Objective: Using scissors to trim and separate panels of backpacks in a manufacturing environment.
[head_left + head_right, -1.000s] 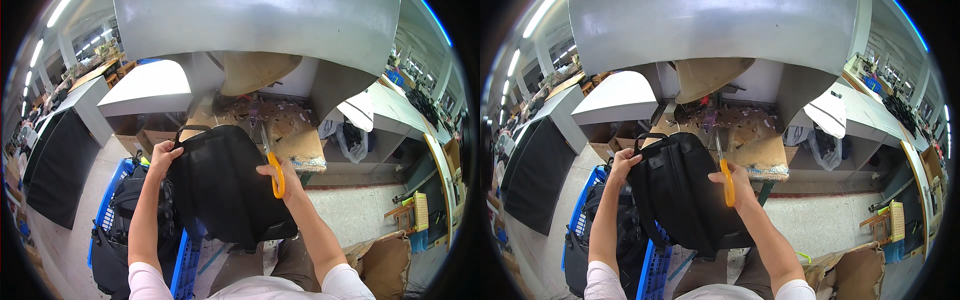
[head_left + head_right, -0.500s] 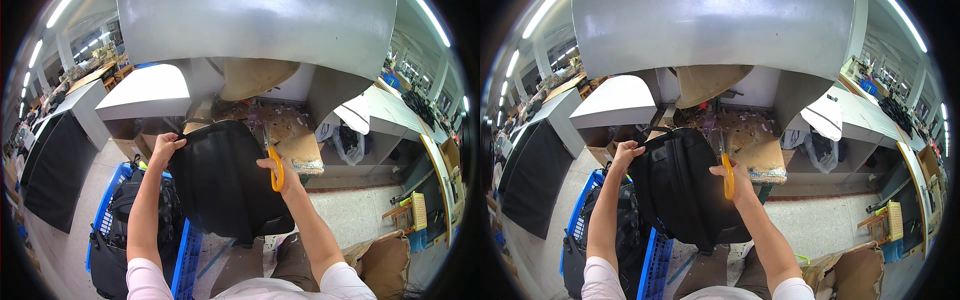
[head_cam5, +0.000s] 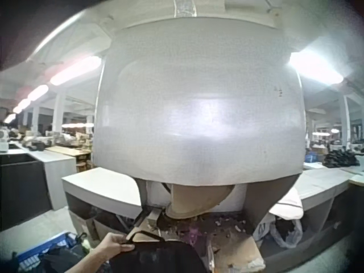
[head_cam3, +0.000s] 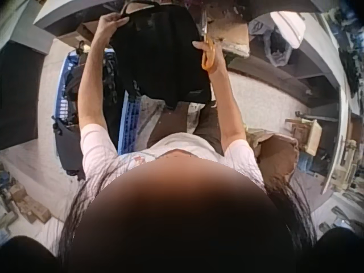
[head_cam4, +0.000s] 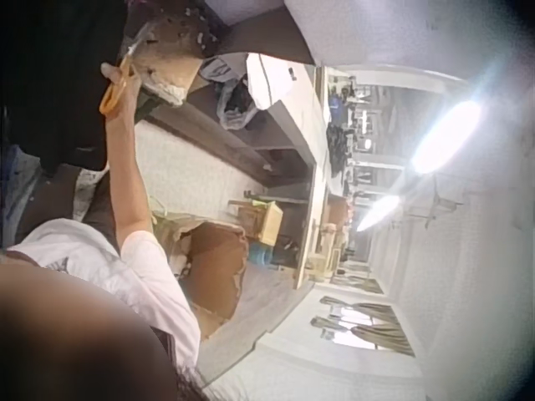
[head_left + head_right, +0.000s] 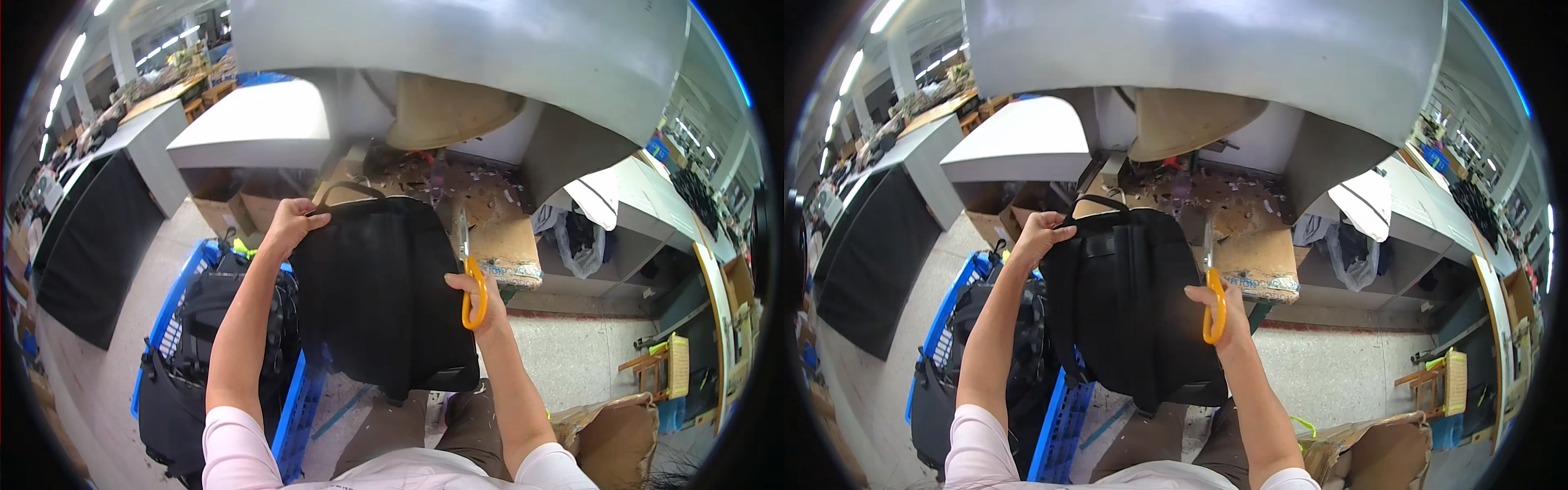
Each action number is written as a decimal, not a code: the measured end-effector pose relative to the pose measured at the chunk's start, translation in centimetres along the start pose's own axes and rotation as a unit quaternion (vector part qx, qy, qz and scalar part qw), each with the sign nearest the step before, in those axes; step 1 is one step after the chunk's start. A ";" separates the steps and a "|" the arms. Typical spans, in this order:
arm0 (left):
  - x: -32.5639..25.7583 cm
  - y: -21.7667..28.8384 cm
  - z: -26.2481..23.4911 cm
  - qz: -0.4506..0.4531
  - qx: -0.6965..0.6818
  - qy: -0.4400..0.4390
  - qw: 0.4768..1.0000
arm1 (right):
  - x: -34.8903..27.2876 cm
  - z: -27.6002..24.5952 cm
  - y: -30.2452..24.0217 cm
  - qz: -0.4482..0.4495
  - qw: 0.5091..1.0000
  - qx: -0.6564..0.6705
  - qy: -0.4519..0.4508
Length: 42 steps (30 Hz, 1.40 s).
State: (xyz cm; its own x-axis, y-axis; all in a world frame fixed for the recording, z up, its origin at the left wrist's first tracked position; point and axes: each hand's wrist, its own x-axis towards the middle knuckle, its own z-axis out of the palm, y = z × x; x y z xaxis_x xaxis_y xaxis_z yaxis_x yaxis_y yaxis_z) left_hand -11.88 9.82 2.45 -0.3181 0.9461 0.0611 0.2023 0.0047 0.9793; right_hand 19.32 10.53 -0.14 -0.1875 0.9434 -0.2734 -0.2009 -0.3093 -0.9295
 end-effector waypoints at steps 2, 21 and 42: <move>-1.0 -0.6 -0.6 0.038 -0.032 -0.032 0.998 | 0.0 -1.3 1.5 0.001 0.999 0.032 -0.027; -17.0 -9.1 1.8 -0.079 -0.499 0.050 0.862 | -6.1 -7.5 7.3 -0.025 0.989 0.142 -0.019; -33.0 -19.8 -0.6 -0.087 -0.501 0.320 0.799 | -10.8 4.0 4.0 -0.193 0.961 -0.112 -0.164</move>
State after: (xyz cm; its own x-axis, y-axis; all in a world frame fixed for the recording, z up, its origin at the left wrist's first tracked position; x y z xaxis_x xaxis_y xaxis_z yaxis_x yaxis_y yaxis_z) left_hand -5.98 -21.68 -18.85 -0.7346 0.5982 -0.3202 -0.6379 -0.4481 0.6264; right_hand 16.71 -1.41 0.12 -0.4414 0.8827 0.1612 -0.1110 0.1246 -0.9860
